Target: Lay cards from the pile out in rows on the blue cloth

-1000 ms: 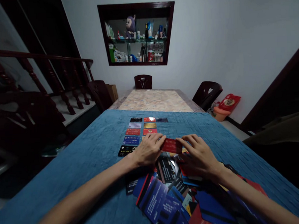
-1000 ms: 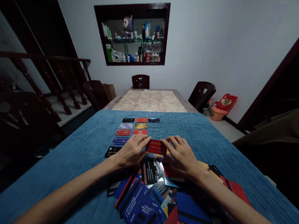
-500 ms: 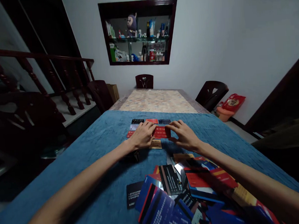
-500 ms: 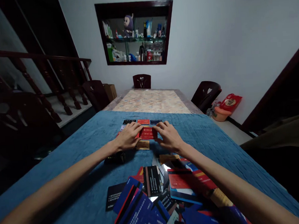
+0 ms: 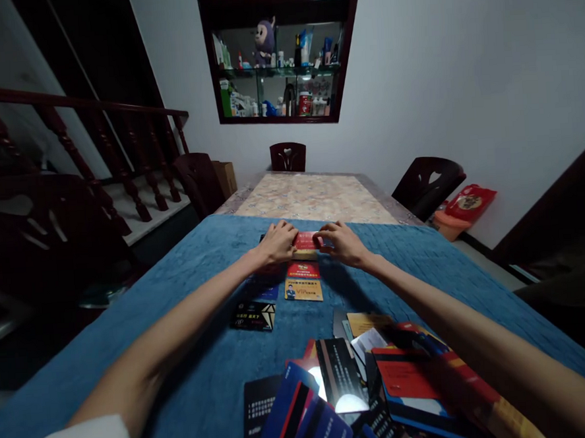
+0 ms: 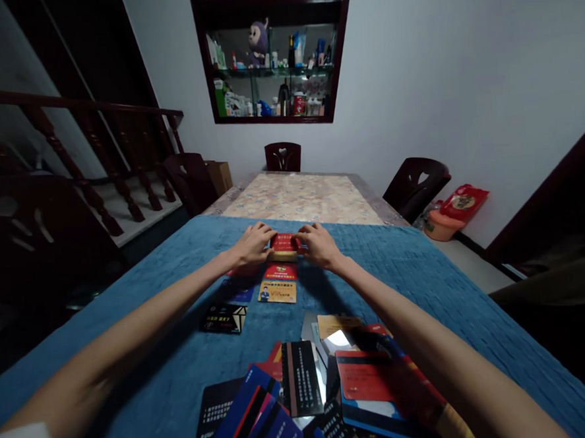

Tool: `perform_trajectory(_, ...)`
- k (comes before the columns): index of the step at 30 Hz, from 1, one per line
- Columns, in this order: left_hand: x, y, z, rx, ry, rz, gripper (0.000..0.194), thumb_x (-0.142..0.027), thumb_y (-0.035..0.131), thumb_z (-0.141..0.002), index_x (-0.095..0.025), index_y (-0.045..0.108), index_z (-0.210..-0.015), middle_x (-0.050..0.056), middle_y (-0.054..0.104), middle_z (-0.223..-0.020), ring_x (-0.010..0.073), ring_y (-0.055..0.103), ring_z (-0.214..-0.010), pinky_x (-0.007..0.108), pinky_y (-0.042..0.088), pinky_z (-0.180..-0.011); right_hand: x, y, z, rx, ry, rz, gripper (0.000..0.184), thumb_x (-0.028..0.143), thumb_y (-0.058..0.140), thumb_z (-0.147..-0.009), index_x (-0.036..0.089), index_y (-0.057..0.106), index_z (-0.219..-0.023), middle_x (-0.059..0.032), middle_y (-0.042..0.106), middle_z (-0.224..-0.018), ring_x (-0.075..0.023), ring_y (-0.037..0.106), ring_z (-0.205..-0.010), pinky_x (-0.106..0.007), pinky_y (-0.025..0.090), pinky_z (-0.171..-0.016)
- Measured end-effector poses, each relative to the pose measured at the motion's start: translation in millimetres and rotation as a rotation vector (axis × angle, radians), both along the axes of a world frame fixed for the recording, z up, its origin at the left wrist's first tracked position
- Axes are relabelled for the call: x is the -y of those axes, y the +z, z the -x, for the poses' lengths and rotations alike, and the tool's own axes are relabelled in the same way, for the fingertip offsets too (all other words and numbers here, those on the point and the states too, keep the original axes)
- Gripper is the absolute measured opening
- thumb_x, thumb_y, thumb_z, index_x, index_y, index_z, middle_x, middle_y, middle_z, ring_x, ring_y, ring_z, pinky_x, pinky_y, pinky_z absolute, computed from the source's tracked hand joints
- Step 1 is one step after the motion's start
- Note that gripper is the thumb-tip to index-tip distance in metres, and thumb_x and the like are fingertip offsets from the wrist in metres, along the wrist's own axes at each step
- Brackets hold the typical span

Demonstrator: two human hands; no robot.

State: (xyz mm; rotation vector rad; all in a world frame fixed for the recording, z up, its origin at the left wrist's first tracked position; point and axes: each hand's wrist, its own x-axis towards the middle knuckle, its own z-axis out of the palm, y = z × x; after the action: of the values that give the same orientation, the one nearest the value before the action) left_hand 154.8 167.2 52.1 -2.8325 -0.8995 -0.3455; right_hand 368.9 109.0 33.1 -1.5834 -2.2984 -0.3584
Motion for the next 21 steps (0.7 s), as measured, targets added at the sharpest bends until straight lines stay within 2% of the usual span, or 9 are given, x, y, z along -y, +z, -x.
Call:
perform_trajectory(5,-22.8,-7.7,-7.9,-0.026,0.033,0.028,0.025,-0.018,0.056,-0.081,-0.014,0.063,-0.105,0.014,0.062,-0.114,0.0322,0.047,-0.113,0.044,0.04,-0.088,-21.8,-4.2,-0.4,0.009,-0.015,0.042,0.022,0.02,0.066,-0.082,0.021,0.074,-0.103,-0.0108,0.067,-0.115,-0.0241,0.054,-0.099,-0.034,0.039,-0.084)
perform_trajectory(11,-44.0,-18.8,-16.3,-0.064,0.065,0.054,0.024,-0.02,0.056,-0.081,-0.012,0.064,-0.102,0.015,0.062,-0.116,0.0338,0.046,-0.115,0.047,0.041,-0.09,-44.5,-14.8,-3.8,0.019,-0.069,0.102,0.028,0.02,0.065,-0.082,0.022,0.073,-0.108,-0.0099,0.067,-0.117,-0.0256,0.053,-0.101,-0.034,0.037,-0.084)
perform_trajectory(21,-71.6,-27.6,-27.6,-0.121,0.12,0.138,0.022,-0.019,0.056,-0.078,-0.014,0.066,-0.097,0.014,0.063,-0.115,0.0346,0.045,-0.12,0.049,0.041,-0.096,-76.8,-27.3,-9.4,0.069,-0.112,0.195,0.028,0.029,0.062,-0.082,0.026,0.072,-0.108,-0.0066,0.068,-0.115,-0.0236,0.057,-0.101,-0.032,0.034,-0.09)
